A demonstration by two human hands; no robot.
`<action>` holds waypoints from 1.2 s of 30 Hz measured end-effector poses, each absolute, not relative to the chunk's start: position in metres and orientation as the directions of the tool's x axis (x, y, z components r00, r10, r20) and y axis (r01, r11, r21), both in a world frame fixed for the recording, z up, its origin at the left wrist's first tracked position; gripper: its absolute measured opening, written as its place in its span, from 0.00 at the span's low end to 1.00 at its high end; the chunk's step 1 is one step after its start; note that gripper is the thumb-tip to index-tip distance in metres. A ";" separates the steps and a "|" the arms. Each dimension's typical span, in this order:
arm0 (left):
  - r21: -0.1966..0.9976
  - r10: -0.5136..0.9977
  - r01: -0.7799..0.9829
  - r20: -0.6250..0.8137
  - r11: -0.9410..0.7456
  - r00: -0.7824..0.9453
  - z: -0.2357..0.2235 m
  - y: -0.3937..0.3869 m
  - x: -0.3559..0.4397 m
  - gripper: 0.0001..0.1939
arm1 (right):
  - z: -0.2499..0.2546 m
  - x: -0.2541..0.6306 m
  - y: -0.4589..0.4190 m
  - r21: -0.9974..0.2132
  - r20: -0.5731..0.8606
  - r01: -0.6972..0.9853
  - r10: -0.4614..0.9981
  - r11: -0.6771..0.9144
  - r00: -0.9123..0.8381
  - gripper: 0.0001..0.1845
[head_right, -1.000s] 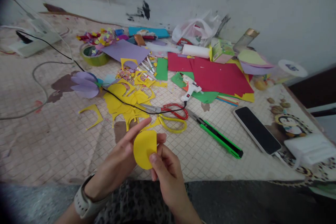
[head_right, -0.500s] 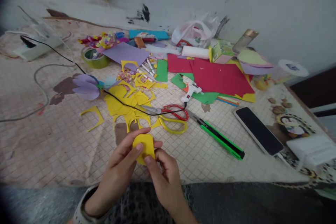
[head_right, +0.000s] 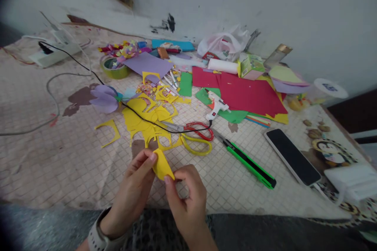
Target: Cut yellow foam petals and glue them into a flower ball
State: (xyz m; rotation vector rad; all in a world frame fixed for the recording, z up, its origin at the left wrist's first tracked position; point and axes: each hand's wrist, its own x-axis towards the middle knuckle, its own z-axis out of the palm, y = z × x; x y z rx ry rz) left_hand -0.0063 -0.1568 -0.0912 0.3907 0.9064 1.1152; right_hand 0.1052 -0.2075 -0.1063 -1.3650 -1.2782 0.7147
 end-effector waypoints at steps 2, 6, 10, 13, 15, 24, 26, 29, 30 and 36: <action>0.702 0.901 -0.581 -0.409 0.412 0.145 -0.092 -0.157 -0.007 0.11 | -0.105 0.107 -0.206 -0.953 0.258 0.232 0.923 0.194 0.285 0.08; 0.740 0.922 -0.554 -0.347 0.383 0.174 -0.090 -0.156 -0.013 0.11 | -0.105 0.109 -0.203 -0.995 0.095 0.001 0.933 0.101 0.347 0.08; 0.842 0.893 -0.349 -0.296 0.412 0.338 -0.090 -0.157 -0.032 0.11 | -0.108 0.113 -0.206 -0.997 -0.071 -0.036 0.975 -0.065 0.211 0.07; 0.923 0.814 -0.045 -0.313 0.381 0.489 -0.097 -0.158 -0.049 0.11 | -0.107 0.127 -0.205 -0.979 -0.064 0.192 0.998 -0.064 0.005 0.03; 0.936 0.821 0.116 -0.347 0.332 0.453 -0.103 -0.158 -0.057 0.13 | -0.107 0.144 -0.198 -0.912 0.011 0.410 1.000 0.015 -0.013 0.03; 0.931 0.834 0.343 -0.086 -0.129 0.546 -0.102 -0.144 -0.048 0.04 | -0.128 0.210 -0.156 -0.410 0.206 0.857 0.947 0.312 -0.246 0.05; 0.908 0.815 0.353 -0.022 -0.227 0.579 -0.099 -0.140 -0.045 0.03 | -0.128 0.206 -0.152 -0.382 0.190 0.865 0.943 0.327 -0.272 0.05; 0.831 0.765 0.385 0.072 -0.401 0.640 -0.096 -0.127 -0.047 0.06 | -0.122 0.195 -0.142 -0.336 0.129 0.896 0.956 0.292 -0.263 0.03; 0.789 0.746 0.405 0.098 -0.461 0.659 -0.095 -0.119 -0.048 0.06 | -0.119 0.191 -0.138 -0.323 0.093 0.906 0.962 0.272 -0.256 0.02; 0.424 0.709 0.602 0.155 -0.677 0.688 -0.093 -0.052 -0.056 0.10 | -0.106 0.174 -0.119 -0.289 -0.009 0.933 0.974 0.215 -0.227 0.05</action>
